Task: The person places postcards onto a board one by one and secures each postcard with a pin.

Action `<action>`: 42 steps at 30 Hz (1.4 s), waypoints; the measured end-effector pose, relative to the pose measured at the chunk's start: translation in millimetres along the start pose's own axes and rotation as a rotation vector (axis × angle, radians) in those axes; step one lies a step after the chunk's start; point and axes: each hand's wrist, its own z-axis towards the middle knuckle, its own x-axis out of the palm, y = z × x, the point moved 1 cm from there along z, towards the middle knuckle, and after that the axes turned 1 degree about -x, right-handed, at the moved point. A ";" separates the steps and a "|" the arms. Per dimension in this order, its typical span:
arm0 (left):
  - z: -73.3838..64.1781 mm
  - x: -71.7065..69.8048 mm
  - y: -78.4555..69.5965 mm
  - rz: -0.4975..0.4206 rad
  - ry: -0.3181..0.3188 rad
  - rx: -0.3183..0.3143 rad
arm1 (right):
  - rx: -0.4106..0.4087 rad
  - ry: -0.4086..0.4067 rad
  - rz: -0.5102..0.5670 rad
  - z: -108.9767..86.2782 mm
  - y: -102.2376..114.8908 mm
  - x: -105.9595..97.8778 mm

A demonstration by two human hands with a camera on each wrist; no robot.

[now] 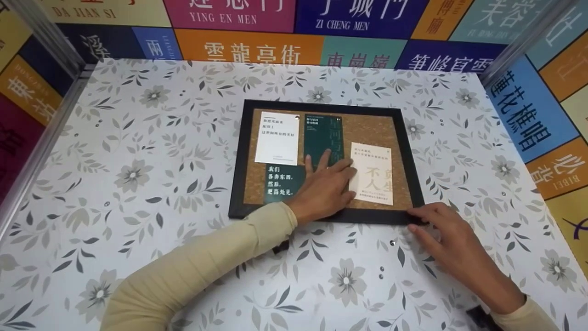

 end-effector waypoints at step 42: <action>0.7 -0.3 -0.3 0.007 0.008 -0.002 | -0.096 -0.013 0.017 -23.4 25.8 14.4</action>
